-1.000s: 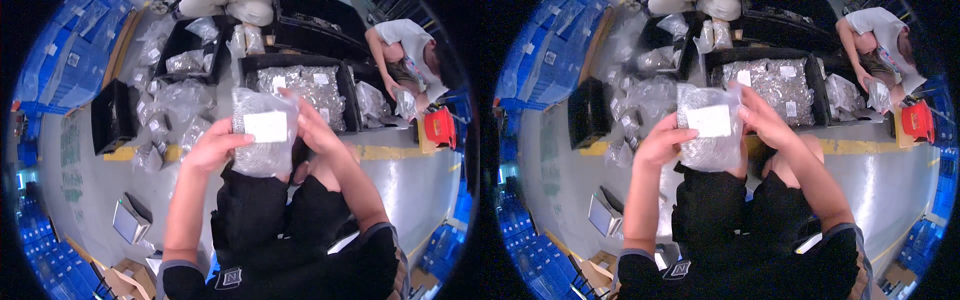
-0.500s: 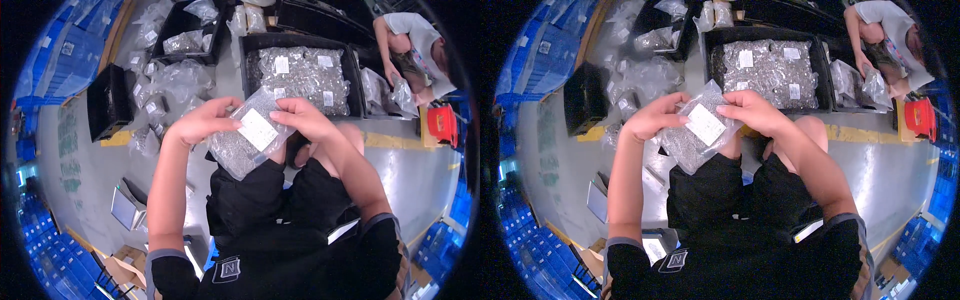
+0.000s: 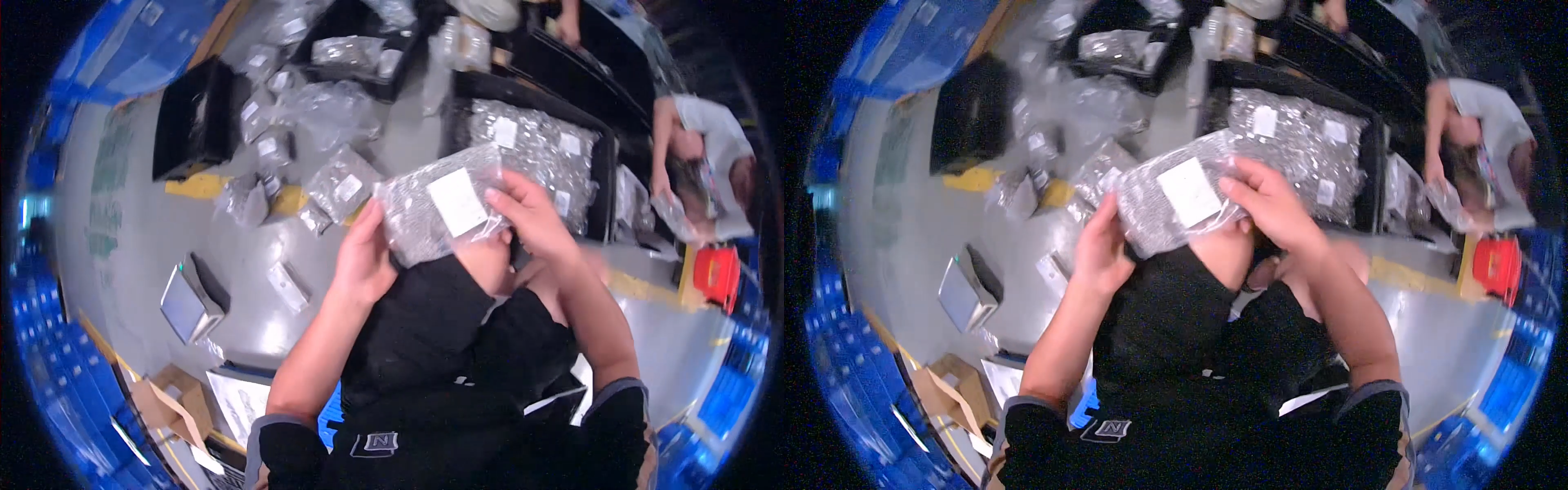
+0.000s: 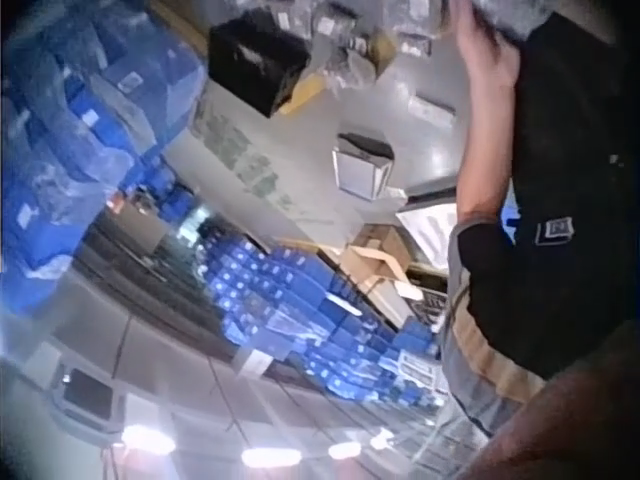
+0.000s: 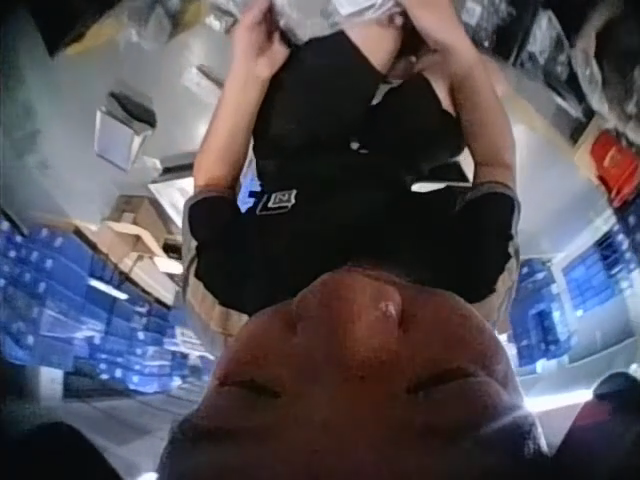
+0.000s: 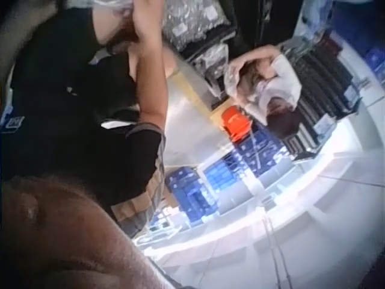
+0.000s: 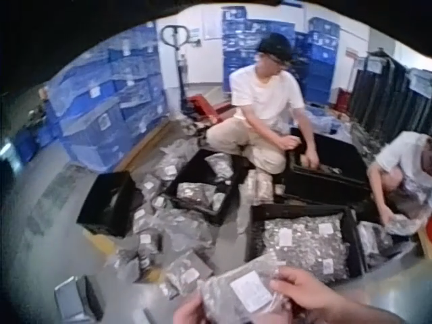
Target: Packaging and sorting small components from large bins into individual plastic bags and sealing them.
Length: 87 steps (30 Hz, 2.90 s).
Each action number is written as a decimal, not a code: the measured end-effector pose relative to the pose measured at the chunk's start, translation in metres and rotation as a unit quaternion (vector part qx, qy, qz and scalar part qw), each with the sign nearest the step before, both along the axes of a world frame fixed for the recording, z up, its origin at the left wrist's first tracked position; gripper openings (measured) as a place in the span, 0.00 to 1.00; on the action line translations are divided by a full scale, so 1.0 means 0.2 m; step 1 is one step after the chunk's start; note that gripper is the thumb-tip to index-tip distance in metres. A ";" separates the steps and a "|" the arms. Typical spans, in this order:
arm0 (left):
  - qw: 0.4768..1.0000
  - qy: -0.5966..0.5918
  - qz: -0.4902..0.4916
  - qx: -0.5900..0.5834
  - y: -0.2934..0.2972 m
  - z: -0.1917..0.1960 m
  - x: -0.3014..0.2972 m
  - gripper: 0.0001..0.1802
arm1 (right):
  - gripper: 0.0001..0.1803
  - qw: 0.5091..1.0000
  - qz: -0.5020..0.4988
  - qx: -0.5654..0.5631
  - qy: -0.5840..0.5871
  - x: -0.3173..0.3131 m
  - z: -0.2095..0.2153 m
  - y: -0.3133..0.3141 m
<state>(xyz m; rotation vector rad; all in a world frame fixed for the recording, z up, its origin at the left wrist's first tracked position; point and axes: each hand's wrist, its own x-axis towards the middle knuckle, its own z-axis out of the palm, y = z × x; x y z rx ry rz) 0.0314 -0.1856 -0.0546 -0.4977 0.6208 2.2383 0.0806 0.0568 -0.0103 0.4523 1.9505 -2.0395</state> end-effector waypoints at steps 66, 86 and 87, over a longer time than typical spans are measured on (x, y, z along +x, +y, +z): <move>0.149 0.446 -0.473 -0.745 -0.46 -1.48 -0.66 0.63 | 0.23 0.923 0.140 0.353 0.061 0.26 -0.06 0.68; 0.372 0.701 -0.279 -0.541 0.85 -0.69 -0.77 0.38 | 0.18 0.948 -0.050 0.249 0.190 0.55 -0.20 1.11; 0.342 0.663 -0.279 -0.605 0.96 -0.67 -0.65 0.38 | 0.16 0.941 -0.093 0.292 0.145 0.65 -0.27 1.18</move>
